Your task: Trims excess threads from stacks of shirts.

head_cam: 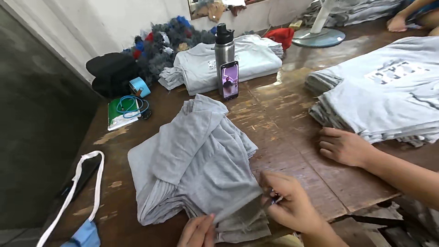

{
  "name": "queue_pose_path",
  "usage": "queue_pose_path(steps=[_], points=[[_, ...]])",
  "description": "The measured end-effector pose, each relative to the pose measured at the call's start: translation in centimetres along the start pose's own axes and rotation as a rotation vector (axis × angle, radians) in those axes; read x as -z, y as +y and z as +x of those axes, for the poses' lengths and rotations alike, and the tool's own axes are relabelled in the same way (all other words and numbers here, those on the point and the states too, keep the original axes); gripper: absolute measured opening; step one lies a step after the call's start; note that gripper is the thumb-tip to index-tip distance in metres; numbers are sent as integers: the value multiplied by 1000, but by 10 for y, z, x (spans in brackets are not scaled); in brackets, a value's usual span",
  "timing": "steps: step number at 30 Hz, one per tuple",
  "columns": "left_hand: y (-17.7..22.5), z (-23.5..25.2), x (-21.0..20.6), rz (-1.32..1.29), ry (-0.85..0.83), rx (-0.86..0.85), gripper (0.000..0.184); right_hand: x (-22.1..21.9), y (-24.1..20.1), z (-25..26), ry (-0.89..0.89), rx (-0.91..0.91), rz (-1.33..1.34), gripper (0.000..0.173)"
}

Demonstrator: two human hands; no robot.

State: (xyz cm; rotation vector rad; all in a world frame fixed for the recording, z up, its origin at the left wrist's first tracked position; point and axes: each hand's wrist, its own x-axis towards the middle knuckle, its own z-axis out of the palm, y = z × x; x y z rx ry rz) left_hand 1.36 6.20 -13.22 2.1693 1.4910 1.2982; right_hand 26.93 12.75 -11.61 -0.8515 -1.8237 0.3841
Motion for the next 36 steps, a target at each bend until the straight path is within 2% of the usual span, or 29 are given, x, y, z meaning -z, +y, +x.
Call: queue_pose_path(steps=[2, 3, 5, 7, 9, 10, 13, 15, 18, 24, 27, 36], points=[[-2, 2, -3, -72, 32, 51, 21, -19, -8, 7, 101, -47, -118, 15], [-2, 3, -5, -155, 48, 99, 26, -28, -13, 9, 88, -81, -203, 12], [1, 7, -6, -451, 81, 235, 33, -47, -20, 10, -60, -167, -333, 9], [4, 10, -6, -834, 122, 423, 35, -60, -21, 7, -237, -264, -337, 16], [8, 13, -5, -1116, 170, 545, 36, -58, -14, -1, -239, -246, -252, 14], [10, 13, -6, -1171, 189, 560, 35, -54, -9, -5, -239, -233, -173, 14], [11, 5, -10, -1143, 208, 480, 30, -41, -3, -13, -212, -152, 45, 29], [10, 2, -12, -1092, 187, 404, 35, -40, -10, -16, -186, -80, 221, 36], [11, 1, -14, -1028, 199, 355, 42, -50, -26, -17, -202, -13, 329, 35], [8, -1, -25, -919, 351, 304, 21, -67, -27, -25, -255, -33, 129, 40], [9, -4, -24, -869, 355, 287, 11, -61, -26, -29, -261, -27, 65, 40], [15, -7, -14, -937, 268, 295, 11, -67, -36, -29, -230, -5, -239, 39]])
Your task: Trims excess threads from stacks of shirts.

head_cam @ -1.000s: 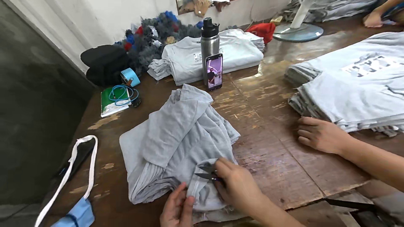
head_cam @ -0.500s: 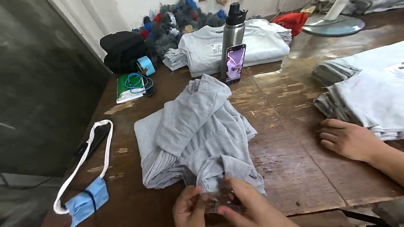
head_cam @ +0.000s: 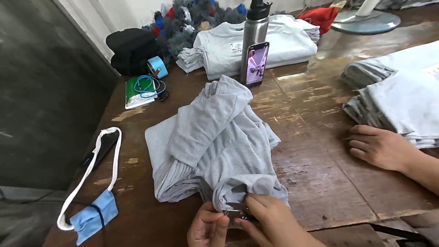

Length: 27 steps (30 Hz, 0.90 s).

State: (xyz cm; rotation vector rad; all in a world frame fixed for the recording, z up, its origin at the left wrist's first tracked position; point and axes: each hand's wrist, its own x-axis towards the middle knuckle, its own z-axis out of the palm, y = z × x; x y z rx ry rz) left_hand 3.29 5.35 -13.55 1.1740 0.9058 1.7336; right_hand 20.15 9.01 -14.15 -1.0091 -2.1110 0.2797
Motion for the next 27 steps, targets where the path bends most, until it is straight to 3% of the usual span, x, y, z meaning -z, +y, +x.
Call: queue_pose_path(steps=[15, 19, 23, 27], points=[[8, -4, 5, -11, -63, 50, 12, -1, 0, 9, -39, 65, 0, 43], [7, -4, 9, -69, -59, 62, 8, 6, 5, 9, -34, 56, 123, 42], [5, -2, 12, -138, -94, 36, 9, 26, 10, 14, 78, -38, 227, 47], [5, -1, 2, -3, -24, -4, 11, 28, 14, 29, 186, -66, 158, 46]])
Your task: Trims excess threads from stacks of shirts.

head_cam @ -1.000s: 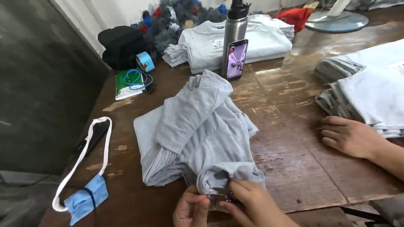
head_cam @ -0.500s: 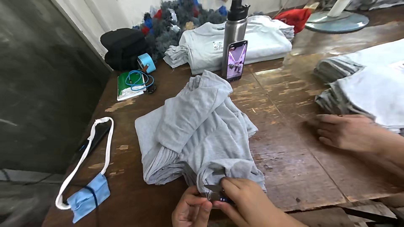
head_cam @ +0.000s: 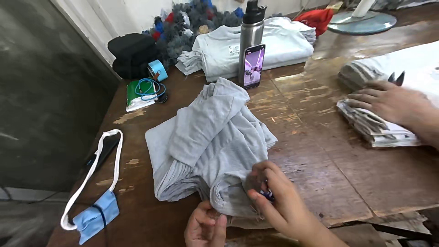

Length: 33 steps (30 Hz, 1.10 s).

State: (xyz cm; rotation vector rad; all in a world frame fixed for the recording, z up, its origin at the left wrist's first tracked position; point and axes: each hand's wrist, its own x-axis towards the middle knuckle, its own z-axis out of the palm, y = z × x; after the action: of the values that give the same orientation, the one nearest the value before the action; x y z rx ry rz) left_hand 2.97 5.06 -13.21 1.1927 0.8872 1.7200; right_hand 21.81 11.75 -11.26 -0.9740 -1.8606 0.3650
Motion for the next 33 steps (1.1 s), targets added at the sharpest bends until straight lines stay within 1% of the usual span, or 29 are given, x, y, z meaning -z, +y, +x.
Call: queue_pose_path(steps=[3, 5, 6, 7, 8, 10, 11, 13, 15, 17, 18, 20, 23, 26, 30, 33], points=[[-2, 1, -6, 86, 84, -26, 16, -14, 2, 5, -32, -2, -99, 41], [-1, 2, -5, 130, 87, -58, 18, -19, 7, 4, -67, 9, -78, 23], [1, 2, -3, 163, 74, -79, 18, -18, 9, 1, -57, 21, -2, 20], [2, 2, 1, 213, 51, -110, 18, -14, 11, -1, -32, 40, 113, 20], [3, 2, 6, 274, 18, -149, 18, -7, 13, -4, -9, 60, 244, 17], [3, 4, 21, 402, -89, -239, 17, 6, 15, -8, 42, 81, 451, 14], [2, 6, 27, 458, -151, -281, 16, 12, 17, -11, 50, 71, 473, 13], [2, 8, 34, 547, -252, -324, 14, 16, 25, -19, -3, 23, 368, 7], [3, 9, 36, 592, -306, -309, 13, 16, 30, -26, -154, -25, 194, 11], [5, 8, 38, 632, -348, -277, 11, 10, 30, -32, -285, -13, 64, 18], [7, 8, 38, 646, -364, -260, 10, 6, 30, -34, -314, 27, -2, 25], [12, 7, 39, 664, -366, -218, 9, 1, 28, -39, -314, 103, -116, 46], [15, 6, 39, 658, -320, -174, 8, -3, 26, -41, -314, 162, -212, 59], [14, 6, 39, 648, -283, -143, 8, -4, 23, -40, -330, 184, -287, 62], [13, 6, 36, 591, -309, -103, 7, -11, 18, -41, -305, 214, -424, 62], [12, 6, 36, 556, -321, -85, 7, -16, 15, -41, -284, 206, -463, 59]])
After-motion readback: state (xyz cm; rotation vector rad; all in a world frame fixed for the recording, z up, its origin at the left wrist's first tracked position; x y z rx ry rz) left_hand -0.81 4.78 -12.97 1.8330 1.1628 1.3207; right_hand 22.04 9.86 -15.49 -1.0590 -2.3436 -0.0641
